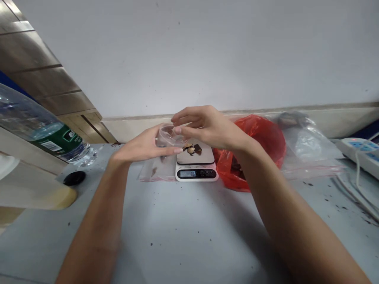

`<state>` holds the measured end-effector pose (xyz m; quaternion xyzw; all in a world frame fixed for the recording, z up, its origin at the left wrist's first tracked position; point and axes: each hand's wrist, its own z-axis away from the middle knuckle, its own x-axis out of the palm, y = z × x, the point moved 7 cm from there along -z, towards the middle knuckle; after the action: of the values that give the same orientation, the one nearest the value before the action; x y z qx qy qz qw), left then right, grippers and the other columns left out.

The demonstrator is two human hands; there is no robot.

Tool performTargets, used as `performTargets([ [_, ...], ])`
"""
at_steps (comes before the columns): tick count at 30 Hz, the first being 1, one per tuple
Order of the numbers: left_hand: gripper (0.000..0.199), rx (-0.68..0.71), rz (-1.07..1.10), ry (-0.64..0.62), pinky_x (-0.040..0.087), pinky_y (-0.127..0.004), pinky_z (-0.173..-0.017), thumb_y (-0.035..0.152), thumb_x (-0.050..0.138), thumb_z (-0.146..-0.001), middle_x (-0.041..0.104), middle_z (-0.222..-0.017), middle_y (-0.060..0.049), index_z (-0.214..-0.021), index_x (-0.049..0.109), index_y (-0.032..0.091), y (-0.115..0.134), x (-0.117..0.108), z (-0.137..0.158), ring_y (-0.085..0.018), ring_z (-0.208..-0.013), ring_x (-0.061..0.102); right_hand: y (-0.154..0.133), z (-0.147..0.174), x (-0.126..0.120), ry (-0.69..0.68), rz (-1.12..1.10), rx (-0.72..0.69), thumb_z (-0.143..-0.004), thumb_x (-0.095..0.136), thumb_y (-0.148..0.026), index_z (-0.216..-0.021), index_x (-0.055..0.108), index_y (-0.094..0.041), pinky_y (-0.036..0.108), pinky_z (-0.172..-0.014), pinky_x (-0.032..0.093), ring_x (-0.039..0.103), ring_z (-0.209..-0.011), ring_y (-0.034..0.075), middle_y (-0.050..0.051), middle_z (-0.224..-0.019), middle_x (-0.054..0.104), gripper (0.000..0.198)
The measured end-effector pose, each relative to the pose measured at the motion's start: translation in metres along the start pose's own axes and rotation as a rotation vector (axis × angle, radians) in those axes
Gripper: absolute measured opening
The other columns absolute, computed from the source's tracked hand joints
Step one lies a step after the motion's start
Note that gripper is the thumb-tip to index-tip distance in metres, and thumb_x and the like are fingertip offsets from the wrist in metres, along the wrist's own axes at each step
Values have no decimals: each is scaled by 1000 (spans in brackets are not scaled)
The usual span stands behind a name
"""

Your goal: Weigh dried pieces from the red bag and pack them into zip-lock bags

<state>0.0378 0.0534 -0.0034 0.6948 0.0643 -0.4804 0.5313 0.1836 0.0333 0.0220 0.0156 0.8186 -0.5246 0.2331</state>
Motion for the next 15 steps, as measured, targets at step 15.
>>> performTargets([
  [15,89,-119,-218,71,49,-48,-114,75,72,-72,66,-148,-13,-143,60,23,-3,-19,11,-38,-136,61,64,3,40,-442,709,229,-90,69,-20,-121,79,-25,33,-93,52,71,-114,28,10,-130,76,33],
])
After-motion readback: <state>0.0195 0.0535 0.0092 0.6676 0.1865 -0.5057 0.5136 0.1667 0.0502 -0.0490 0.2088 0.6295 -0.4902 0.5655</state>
